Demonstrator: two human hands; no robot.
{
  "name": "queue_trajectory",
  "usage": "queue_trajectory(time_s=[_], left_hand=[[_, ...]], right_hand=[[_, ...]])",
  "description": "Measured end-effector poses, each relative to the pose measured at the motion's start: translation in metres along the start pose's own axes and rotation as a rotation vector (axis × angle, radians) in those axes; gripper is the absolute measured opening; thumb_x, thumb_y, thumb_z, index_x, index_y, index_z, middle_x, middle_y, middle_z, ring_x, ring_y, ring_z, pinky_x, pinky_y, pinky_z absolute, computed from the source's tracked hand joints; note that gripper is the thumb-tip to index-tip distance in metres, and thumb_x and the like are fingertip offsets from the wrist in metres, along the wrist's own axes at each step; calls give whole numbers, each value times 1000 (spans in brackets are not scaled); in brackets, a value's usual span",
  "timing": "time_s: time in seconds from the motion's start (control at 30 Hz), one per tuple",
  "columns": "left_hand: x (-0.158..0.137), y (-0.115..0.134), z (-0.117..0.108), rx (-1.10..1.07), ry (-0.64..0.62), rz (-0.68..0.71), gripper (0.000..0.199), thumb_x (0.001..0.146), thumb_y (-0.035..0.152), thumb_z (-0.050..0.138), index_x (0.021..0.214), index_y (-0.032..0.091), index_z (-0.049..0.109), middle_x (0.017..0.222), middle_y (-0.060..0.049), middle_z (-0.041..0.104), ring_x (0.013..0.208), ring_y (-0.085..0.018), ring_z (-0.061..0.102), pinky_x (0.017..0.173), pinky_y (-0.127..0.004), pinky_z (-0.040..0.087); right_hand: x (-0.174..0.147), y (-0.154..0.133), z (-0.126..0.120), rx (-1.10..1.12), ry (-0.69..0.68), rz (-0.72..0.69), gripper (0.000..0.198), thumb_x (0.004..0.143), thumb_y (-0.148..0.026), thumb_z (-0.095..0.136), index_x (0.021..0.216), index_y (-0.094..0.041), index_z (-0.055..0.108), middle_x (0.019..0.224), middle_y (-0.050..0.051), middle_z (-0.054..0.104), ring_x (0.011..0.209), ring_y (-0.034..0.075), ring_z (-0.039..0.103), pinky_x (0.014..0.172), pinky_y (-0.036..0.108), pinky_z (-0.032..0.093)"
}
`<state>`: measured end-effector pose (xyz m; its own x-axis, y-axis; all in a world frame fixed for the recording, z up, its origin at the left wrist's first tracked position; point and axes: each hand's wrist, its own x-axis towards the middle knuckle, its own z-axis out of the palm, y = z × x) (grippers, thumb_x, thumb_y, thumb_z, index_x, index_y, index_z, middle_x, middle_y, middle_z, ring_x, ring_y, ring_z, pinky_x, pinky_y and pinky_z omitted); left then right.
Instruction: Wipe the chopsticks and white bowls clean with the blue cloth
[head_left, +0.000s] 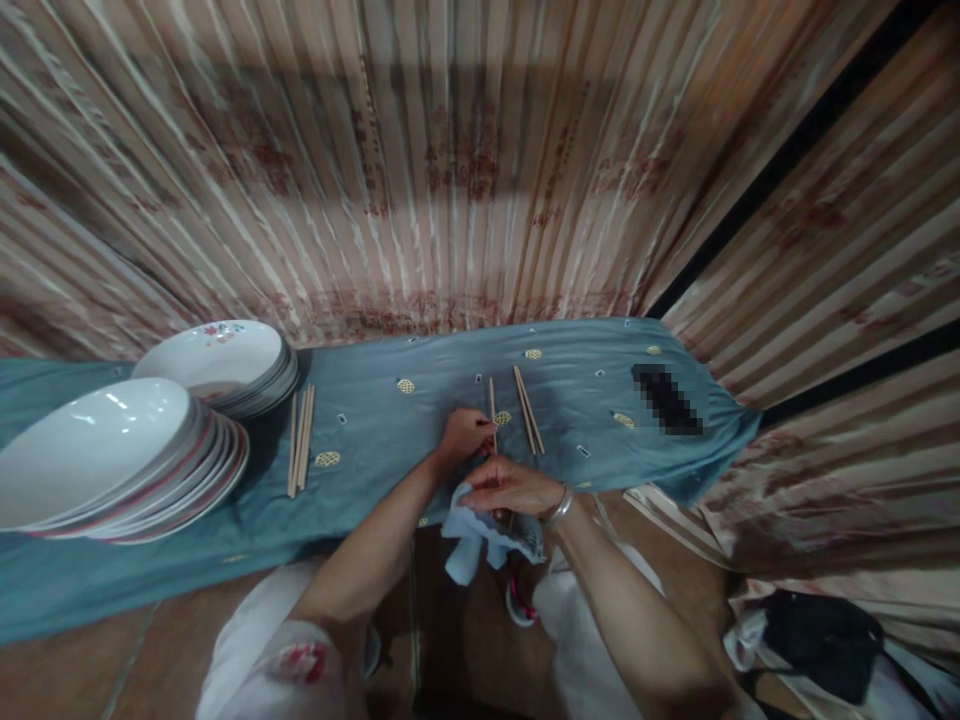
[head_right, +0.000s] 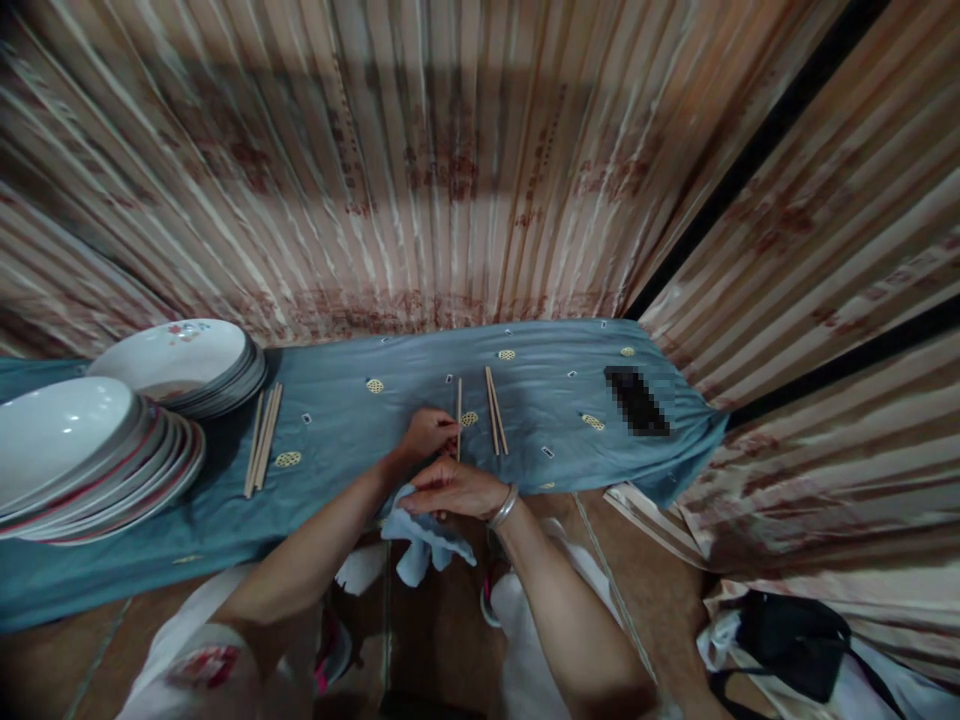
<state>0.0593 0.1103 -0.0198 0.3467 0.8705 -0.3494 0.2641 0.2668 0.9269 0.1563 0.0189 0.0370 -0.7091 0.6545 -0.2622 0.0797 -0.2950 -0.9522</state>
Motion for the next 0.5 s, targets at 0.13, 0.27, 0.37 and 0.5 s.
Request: queue_trajectory(time_s=[0.13, 0.27, 0.37, 0.5], left_hand=[[21, 11, 21, 85, -14, 14, 26, 72, 16, 68, 49, 16, 56, 38, 4, 53, 36, -10, 54, 42, -19, 41], [38, 17, 33, 120, -36, 13, 29, 76, 12, 64, 48, 15, 56, 43, 1, 56, 40, -12, 57, 47, -22, 46], [44, 20, 39, 131, -49, 7, 27, 78, 13, 63, 51, 14, 57, 44, 1, 56, 40, -12, 58, 48, -22, 47], [43, 24, 44, 129, -53, 7, 22, 79, 14, 62, 57, 13, 59, 46, 1, 57, 40, -10, 57, 47, -21, 47]], right_hand=[[2, -2, 1, 19, 1, -10, 52, 62, -64, 72, 67, -13, 63, 53, -7, 48, 45, 3, 36, 43, 17, 30], [3, -3, 0, 14, 18, -17, 52, 63, -65, 71, 66, -13, 62, 52, -7, 47, 45, 3, 35, 41, 17, 29], [1, -4, -2, 16, 22, -25, 52, 63, -64, 71, 67, -13, 62, 52, -8, 46, 44, 3, 35, 42, 17, 28], [-1, -4, -5, 37, 31, -42, 49, 65, -61, 71, 69, -13, 64, 54, -7, 48, 45, 3, 36, 42, 16, 29]])
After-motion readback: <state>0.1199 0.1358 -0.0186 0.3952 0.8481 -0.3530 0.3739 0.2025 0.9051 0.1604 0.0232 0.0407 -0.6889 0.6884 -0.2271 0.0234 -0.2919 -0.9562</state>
